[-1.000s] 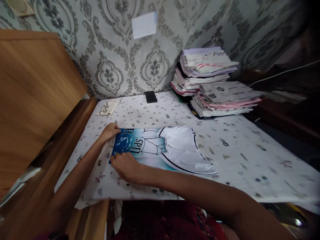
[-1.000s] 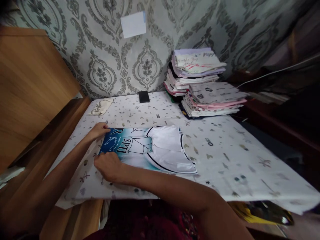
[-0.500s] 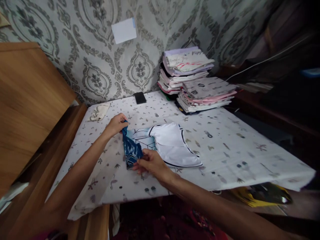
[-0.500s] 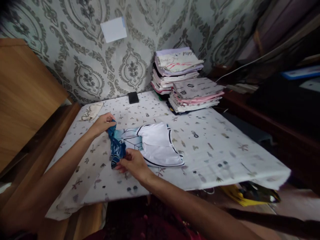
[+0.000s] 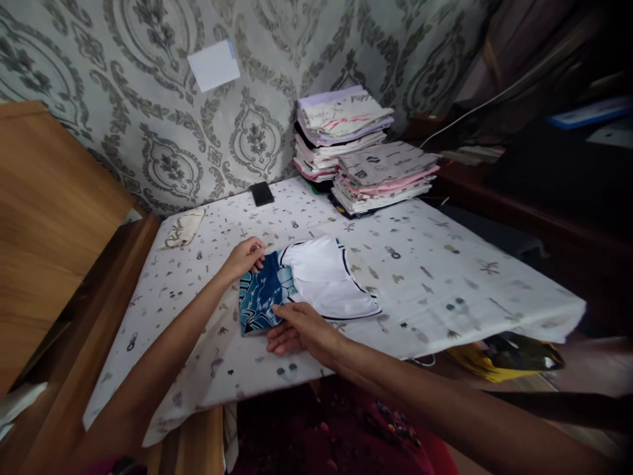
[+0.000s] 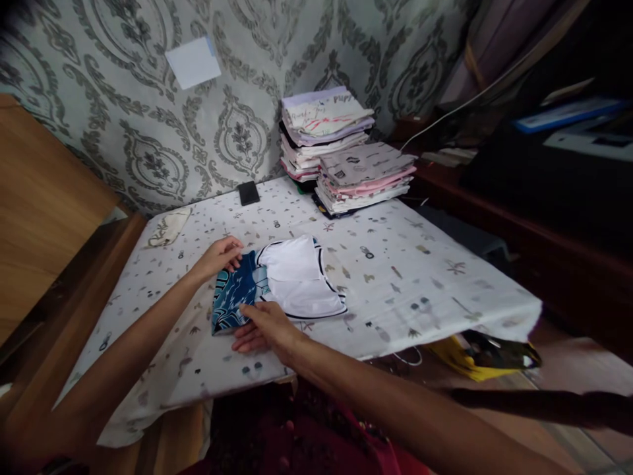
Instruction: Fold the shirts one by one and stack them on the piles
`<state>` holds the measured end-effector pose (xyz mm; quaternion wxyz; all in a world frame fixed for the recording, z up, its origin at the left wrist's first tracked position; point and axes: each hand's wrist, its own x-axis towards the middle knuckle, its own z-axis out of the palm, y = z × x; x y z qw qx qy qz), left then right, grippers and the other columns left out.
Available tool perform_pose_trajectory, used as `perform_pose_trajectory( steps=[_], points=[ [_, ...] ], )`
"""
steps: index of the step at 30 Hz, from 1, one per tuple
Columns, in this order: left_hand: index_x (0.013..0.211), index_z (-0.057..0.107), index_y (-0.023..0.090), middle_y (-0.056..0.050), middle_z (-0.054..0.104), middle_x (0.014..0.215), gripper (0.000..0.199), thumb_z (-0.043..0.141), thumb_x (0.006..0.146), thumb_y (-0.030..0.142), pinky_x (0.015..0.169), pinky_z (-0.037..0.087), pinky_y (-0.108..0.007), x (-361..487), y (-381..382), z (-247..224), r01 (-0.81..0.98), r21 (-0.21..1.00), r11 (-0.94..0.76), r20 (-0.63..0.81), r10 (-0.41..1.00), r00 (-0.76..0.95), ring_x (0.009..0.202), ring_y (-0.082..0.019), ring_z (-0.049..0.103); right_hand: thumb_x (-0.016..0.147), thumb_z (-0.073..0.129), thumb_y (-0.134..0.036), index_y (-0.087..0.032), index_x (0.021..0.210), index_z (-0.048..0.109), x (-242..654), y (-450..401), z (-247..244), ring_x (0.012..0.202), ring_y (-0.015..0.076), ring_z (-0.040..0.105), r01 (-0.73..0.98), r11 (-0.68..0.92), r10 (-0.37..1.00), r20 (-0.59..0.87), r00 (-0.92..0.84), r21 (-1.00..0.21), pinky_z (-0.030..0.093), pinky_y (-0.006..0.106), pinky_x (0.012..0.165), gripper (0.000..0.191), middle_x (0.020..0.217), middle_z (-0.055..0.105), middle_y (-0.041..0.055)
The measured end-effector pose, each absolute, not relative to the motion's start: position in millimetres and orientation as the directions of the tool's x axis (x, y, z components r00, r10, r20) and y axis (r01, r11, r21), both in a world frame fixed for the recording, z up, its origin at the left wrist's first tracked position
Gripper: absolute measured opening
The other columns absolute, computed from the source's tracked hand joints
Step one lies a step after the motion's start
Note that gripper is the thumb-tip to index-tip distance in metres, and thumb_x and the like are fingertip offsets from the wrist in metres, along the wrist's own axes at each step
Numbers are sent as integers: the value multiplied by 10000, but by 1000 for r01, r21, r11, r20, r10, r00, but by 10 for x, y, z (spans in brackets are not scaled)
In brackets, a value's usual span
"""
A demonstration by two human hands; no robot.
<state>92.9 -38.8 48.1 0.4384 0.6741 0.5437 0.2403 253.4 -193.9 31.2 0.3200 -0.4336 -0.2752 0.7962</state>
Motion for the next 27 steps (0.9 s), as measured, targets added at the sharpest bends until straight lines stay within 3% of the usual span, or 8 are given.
perform_pose_trajectory(
  steps=[4,7,10,14,17,21,24,27],
  points=[
    [990,651,191,-4,655,820,175,571,837,218,694,492,-255,816,-394,450,584,736,-343,50,887,458,758,-156,623,905,637,-370,-220,787,423,2517,-1936,288,546,149,709,-238,-576,786,-450,-423,-782,565,221,513,286,618,675,-1],
    [1026,690,204,-38,671,945,218,586,835,216,830,484,-322,834,-435,393,639,609,-470,73,836,544,859,-195,612,880,641,-319,-224,802,442,2534,-1944,235,513,137,693,-141,-406,863,-328,-383,-903,539,201,457,234,616,644,-42],
    [1090,701,226,-64,647,1030,244,588,875,256,925,463,-380,875,-484,341,688,512,-514,96,830,550,959,-234,588,892,582,-263,-220,959,483,2580,-1948,186,466,147,676,-66,-426,849,-374,-374,-902,525,209,421,128,581,620,-60],
    [1226,653,212,-93,610,1105,327,483,968,318,989,445,-411,877,-593,349,714,446,-540,121,826,550,1092,-266,561,913,487,-189,-185,1231,424,2658,-1950,215,472,157,683,-63,-491,824,-440,-359,-869,543,229,445,324,584,631,-53],
    [1294,594,196,-114,593,1184,369,411,1007,338,1009,440,-411,826,-800,453,722,421,-550,136,825,549,1152,-274,553,906,488,-181,-175,1277,427,2715,-1960,289,499,147,686,-50,-455,847,-415,-332,-889,545,224,466,376,623,654,-37],
    [1168,624,218,-97,625,1133,310,392,1029,371,971,470,-381,695,-1267,604,670,461,-582,197,803,563,1096,-249,590,895,510,-238,-163,1308,438,2793,-1974,369,491,153,665,19,-423,853,-405,-330,-906,523,242,449,426,637,652,-30],
    [1140,645,236,-106,654,1158,297,426,1024,398,981,488,-409,589,-1641,544,648,456,-611,196,778,596,1113,-258,608,911,495,-295,-167,1281,504,2841,-1960,422,431,136,571,191,-179,935,-227,-273,-965,462,251,434,391,600,609,-46],
    [1346,570,283,-119,559,1439,418,510,983,482,1141,380,-518,515,-1918,347,660,420,-622,136,763,632,1355,-308,498,934,467,-284,-185,1188,600,2810,-1896,451,545,149,577,386,156,969,64,-241,-909,495,290,577,304,628,599,-27]
  ],
)
